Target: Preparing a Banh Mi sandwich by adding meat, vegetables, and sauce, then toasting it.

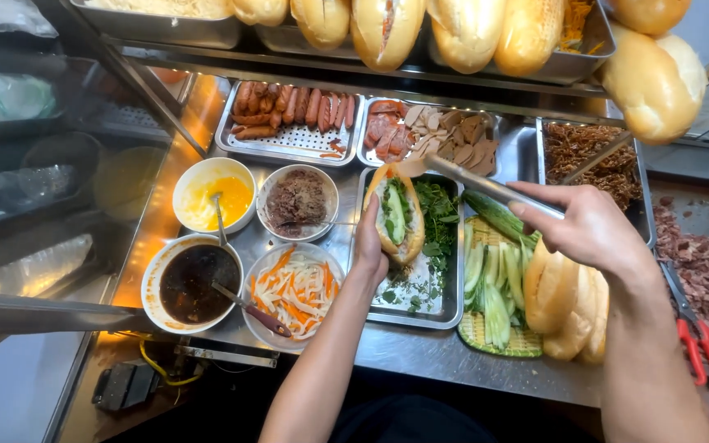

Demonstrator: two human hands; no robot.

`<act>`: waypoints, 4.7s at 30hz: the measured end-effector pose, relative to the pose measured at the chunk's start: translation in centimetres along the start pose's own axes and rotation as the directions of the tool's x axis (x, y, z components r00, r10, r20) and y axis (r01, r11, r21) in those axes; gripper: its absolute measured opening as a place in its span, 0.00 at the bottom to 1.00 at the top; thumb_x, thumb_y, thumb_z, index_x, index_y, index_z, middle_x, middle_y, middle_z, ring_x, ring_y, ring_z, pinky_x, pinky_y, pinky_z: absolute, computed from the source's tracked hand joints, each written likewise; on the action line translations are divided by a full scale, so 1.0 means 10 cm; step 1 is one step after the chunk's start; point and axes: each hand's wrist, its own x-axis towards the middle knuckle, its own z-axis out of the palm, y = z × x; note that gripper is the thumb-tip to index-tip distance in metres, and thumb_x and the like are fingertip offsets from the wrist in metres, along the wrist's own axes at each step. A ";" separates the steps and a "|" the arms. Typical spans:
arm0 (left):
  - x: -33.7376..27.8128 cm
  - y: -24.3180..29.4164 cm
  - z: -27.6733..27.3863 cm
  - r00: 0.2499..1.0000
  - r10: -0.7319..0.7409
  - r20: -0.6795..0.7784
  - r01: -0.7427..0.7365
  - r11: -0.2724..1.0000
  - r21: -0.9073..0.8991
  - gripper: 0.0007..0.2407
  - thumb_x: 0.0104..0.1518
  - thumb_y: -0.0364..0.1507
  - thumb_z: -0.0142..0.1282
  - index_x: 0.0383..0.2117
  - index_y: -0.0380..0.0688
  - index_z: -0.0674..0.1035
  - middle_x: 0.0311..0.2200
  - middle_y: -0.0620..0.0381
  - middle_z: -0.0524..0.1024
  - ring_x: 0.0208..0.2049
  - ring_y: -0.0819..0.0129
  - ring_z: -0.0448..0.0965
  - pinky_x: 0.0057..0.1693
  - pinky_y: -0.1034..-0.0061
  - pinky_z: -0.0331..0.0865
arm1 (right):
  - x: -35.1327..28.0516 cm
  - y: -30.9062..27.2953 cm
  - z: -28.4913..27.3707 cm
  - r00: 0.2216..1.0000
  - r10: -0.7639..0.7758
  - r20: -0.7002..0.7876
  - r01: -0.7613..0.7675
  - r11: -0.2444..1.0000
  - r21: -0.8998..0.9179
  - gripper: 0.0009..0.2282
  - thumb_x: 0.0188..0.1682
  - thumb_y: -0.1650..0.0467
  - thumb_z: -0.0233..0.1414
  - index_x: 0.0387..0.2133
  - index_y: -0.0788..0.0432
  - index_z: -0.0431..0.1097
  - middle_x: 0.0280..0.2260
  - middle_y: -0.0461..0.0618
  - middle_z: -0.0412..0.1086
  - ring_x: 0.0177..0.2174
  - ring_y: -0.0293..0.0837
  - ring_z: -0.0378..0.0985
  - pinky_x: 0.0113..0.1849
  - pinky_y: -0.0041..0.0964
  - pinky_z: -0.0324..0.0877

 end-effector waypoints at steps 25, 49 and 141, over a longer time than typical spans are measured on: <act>-0.59 0.37 -0.21 0.998 0.051 -0.020 -0.055 0.938 -0.341 0.31 0.60 0.46 0.53 0.68 0.43 0.65 0.68 0.42 0.60 0.68 0.49 0.60 0.71 0.52 0.56 | 1.99 -0.10 1.49 0.976 -0.147 -0.161 0.142 0.989 -0.041 0.19 0.47 0.53 0.58 0.51 0.36 0.77 0.46 0.64 0.75 0.47 0.63 0.77 0.49 0.51 0.73; -0.50 0.49 -0.15 0.983 0.159 -0.089 -0.182 0.898 -0.400 0.31 0.61 0.49 0.50 0.68 0.49 0.64 0.70 0.47 0.59 0.69 0.52 0.59 0.72 0.53 0.53 | 2.73 -0.56 1.78 0.989 -0.098 -0.113 0.110 0.989 0.097 0.22 0.45 0.55 0.58 0.53 0.43 0.75 0.47 0.60 0.76 0.55 0.57 0.73 0.55 0.50 0.67; -0.59 0.83 -0.72 0.968 0.250 0.000 -0.208 0.805 -0.556 0.31 0.39 0.17 0.47 0.58 0.52 0.71 0.50 0.57 0.74 0.50 0.59 0.74 0.59 0.61 0.68 | 2.67 -0.63 1.85 0.928 -0.307 -0.209 0.300 0.952 -0.067 0.19 0.46 0.50 0.55 0.50 0.34 0.77 0.42 0.52 0.79 0.46 0.59 0.79 0.49 0.49 0.73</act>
